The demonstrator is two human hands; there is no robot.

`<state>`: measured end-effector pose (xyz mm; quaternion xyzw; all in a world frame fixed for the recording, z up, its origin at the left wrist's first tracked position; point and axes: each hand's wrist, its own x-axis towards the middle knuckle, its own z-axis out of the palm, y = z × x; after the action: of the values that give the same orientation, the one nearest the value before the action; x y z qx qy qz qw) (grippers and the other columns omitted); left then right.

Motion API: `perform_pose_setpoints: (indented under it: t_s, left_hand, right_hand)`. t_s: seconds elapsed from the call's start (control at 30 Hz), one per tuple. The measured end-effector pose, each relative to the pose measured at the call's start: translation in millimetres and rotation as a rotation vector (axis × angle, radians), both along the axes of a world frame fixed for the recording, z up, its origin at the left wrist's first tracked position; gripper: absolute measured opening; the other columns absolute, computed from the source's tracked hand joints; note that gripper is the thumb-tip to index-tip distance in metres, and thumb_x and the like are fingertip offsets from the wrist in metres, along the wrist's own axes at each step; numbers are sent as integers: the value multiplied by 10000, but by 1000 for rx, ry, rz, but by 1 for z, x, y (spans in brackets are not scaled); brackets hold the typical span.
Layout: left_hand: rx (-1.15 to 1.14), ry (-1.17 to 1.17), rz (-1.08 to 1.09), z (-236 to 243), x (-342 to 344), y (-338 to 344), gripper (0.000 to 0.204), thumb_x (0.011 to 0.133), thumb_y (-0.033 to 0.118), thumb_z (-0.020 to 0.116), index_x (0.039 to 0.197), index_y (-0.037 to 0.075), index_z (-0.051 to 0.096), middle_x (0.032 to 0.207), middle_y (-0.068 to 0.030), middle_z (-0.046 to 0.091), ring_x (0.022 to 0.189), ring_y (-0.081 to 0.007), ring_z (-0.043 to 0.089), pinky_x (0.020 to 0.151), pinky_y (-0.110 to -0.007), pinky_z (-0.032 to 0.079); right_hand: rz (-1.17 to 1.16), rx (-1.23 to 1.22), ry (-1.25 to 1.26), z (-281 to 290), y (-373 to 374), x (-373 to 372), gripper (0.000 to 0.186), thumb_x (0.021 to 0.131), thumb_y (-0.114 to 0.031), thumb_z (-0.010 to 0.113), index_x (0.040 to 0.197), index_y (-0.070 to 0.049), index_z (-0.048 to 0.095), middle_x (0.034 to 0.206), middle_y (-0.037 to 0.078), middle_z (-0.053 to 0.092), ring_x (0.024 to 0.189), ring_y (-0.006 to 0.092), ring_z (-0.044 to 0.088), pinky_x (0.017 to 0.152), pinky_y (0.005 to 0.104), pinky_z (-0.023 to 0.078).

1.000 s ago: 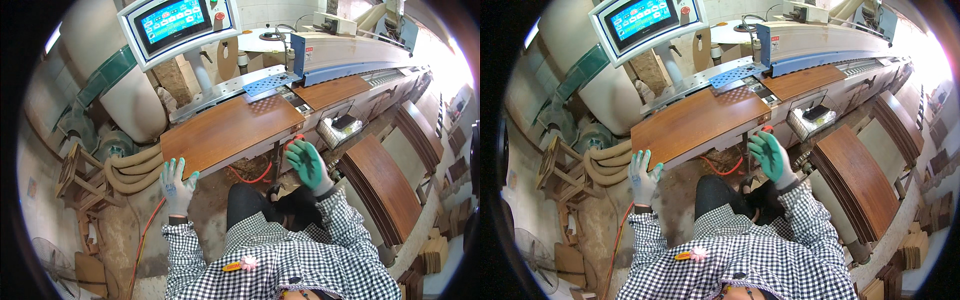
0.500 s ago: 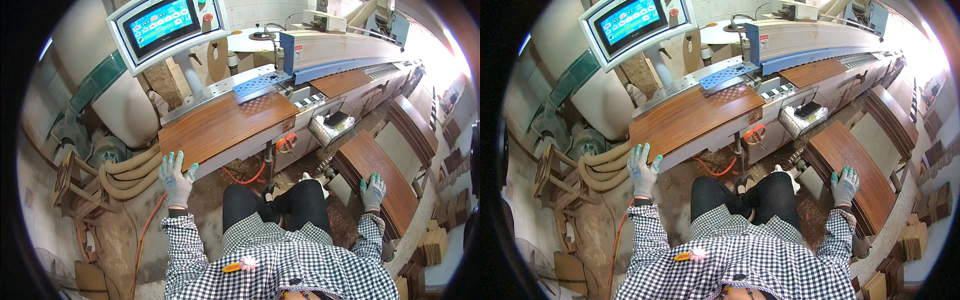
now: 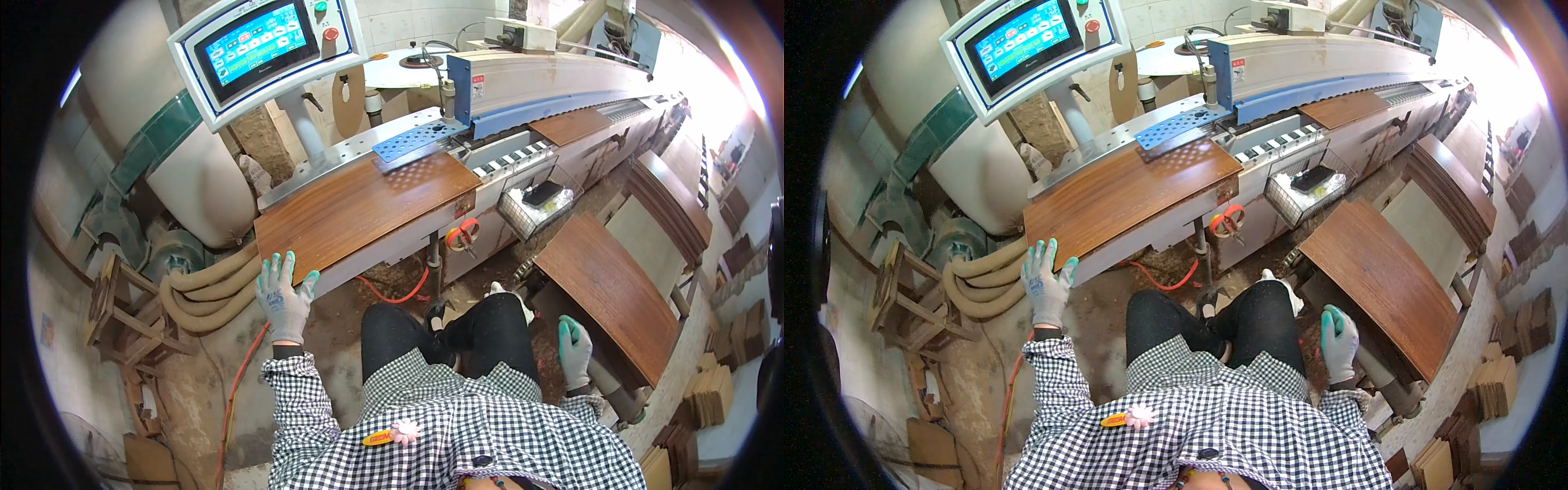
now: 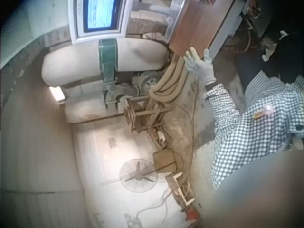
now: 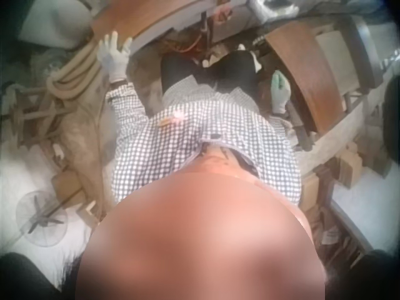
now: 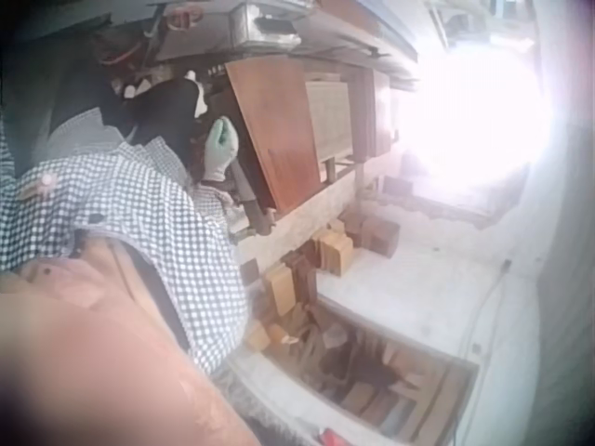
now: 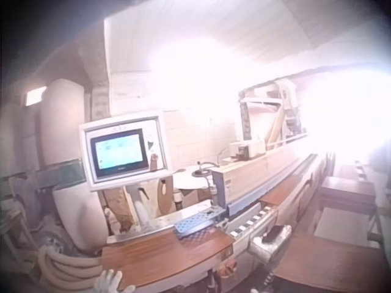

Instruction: The person sits in front of a woodworking machine and feeds rectangular wooden boards through a conveyor belt sander. They handle the boards one at a time, guiding them into the machine and stacking the finished pieces on a nearby table.

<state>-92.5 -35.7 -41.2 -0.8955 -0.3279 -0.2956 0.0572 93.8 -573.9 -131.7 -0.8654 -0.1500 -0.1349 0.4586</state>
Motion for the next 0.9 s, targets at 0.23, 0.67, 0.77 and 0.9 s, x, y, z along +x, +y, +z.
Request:
perform_pose_setpoints:
  t_s: [0.23,0.67,0.77,0.9]
  left_hand:
    - [6,-9,-13,0,-1,0,650,879,529,686,1403,167,561,1451,-130,533,1397,-349,407,1135,-557,278]
    - [-51,11,-47,3,-3,1,646,895,506,678,1425,167,535,1483,-133,495,1419,-357,374,1149,-554,255]
    - [-67,22,-55,3,-12,4,652,904,489,675,1451,180,503,1506,-133,465,1434,-358,349,1163,-558,230]
    - [-99,28,42,-2,-30,8,666,912,476,671,1481,201,461,1537,-133,422,1447,-355,326,1175,-565,202]
  right_hand:
    - [-306,1526,648,-36,-76,30,444,931,-458,676,1244,-151,602,1148,80,644,1022,276,625,1021,446,462]
    - [-232,1605,641,-59,-70,8,353,905,-412,713,1197,-226,646,1165,49,640,1082,266,611,1016,448,479]
    - [-274,1610,650,-49,-66,2,385,904,-434,707,1218,-222,635,1209,77,626,1105,269,601,1032,448,468]
    - [-287,1594,654,-42,-63,-6,438,913,-473,690,1210,-160,620,1109,87,663,1013,258,642,970,433,504]
